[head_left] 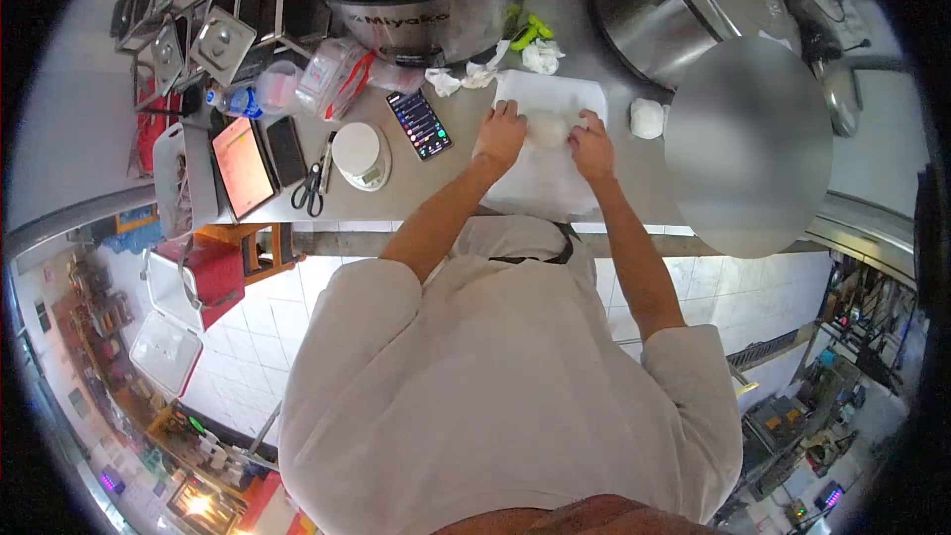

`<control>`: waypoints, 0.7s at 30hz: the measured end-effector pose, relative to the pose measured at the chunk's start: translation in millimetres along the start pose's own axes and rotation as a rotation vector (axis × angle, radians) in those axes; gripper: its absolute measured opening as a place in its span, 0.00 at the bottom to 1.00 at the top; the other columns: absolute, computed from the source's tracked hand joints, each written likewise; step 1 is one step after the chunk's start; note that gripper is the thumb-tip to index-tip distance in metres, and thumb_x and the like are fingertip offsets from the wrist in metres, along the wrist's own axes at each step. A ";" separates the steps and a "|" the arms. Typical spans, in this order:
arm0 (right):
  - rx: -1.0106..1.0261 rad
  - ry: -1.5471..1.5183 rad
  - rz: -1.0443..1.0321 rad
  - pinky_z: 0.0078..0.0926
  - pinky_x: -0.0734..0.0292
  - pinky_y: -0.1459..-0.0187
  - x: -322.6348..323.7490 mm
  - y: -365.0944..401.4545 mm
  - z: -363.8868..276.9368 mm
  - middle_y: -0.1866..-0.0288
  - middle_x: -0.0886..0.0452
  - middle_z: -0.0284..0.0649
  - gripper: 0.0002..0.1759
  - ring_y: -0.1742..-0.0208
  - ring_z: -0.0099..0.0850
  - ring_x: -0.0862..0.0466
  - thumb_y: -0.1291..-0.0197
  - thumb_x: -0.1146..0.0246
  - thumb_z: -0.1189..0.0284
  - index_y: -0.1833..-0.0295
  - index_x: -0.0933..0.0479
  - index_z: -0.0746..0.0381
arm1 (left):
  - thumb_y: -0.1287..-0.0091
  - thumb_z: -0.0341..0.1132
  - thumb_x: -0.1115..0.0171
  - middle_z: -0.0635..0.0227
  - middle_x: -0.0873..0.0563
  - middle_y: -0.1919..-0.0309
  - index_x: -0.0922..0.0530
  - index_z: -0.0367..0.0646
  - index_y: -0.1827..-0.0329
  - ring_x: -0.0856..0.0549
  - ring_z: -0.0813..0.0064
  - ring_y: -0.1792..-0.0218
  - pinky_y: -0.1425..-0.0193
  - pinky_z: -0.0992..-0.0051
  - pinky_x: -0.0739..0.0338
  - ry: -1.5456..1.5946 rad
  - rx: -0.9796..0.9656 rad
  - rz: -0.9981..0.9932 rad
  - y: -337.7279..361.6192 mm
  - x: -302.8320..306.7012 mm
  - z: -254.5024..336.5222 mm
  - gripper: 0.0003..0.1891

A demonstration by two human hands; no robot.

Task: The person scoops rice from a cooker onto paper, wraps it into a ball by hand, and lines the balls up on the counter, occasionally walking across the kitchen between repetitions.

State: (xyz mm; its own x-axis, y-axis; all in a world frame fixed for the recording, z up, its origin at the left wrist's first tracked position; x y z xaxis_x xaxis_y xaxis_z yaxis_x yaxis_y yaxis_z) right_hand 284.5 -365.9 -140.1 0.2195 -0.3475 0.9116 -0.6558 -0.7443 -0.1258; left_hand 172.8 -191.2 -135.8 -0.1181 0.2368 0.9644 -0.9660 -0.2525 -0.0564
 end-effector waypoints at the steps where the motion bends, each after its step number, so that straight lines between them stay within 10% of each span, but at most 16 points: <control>1: -0.043 -0.001 0.000 0.44 0.20 0.44 -7.8 7.0 3.3 0.46 0.20 0.40 0.09 0.45 0.43 0.18 0.40 0.33 0.73 0.54 0.18 0.59 | 0.33 0.32 0.39 0.57 0.18 0.45 0.18 0.40 0.47 0.16 0.64 0.45 0.38 0.60 0.25 -0.011 -0.035 0.163 8.4 12.9 4.1 0.14; 10: 0.012 0.125 0.031 0.41 0.19 0.43 -19.0 41.4 -21.5 0.41 0.18 0.44 0.10 0.43 0.47 0.17 0.39 0.40 0.78 0.53 0.18 0.66 | 0.34 0.28 0.39 0.60 0.19 0.44 0.17 0.42 0.52 0.17 0.58 0.43 0.40 0.58 0.19 0.260 -0.249 0.294 53.4 -29.6 -2.4 0.09; 13: -0.106 -0.107 -0.057 0.40 0.17 0.48 -14.0 20.6 -2.7 0.46 0.14 0.46 0.13 0.50 0.45 0.13 0.37 0.41 0.76 0.50 0.16 0.65 | 0.35 0.28 0.37 0.57 0.16 0.47 0.18 0.46 0.46 0.17 0.57 0.43 0.39 0.58 0.20 0.442 0.100 -0.290 11.1 -32.7 -10.7 0.14; 16: -0.402 -0.192 -0.086 0.37 0.17 0.51 -37.7 19.7 24.4 0.53 0.11 0.44 0.14 0.58 0.39 0.11 0.31 0.42 0.70 0.47 0.14 0.62 | 0.37 0.29 0.35 0.55 0.15 0.46 0.20 0.50 0.39 0.16 0.54 0.42 0.38 0.58 0.20 0.441 0.135 -0.400 -16.7 -43.9 -15.5 0.21; 17: -0.676 -0.518 -0.038 0.39 0.22 0.39 -41.5 21.3 21.9 0.46 0.13 0.52 0.16 0.42 0.51 0.16 0.29 0.41 0.66 0.45 0.15 0.62 | 0.38 0.29 0.33 0.54 0.16 0.43 0.23 0.48 0.38 0.15 0.51 0.43 0.40 0.59 0.17 0.482 -0.178 0.057 -10.3 -67.8 -23.4 0.23; 21: -0.808 -1.095 0.338 0.34 0.24 0.40 -59.1 51.9 -4.7 0.42 0.16 0.46 0.22 0.42 0.40 0.18 0.23 0.43 0.61 0.38 0.20 0.68 | 0.37 0.21 0.36 0.55 0.16 0.42 0.23 0.46 0.40 0.12 0.52 0.48 0.42 0.62 0.17 0.735 -0.331 0.086 6.7 -31.3 -0.5 0.22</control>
State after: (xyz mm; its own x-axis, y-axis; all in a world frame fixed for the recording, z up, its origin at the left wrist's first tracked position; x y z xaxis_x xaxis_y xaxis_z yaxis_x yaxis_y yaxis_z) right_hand 234.1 -381.3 -198.6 0.1688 -0.9830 0.0723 -0.9364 -0.1370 0.3232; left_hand 169.9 -199.9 -166.5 -0.2047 0.8143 0.5432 -0.9510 -0.0341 -0.3073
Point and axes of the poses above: each hand's wrist, its own y-axis away from the middle knuckle, its own x-axis out of the back of the hand, z = x × y, the point moved 4 cm from there along -y, towards the middle knuckle
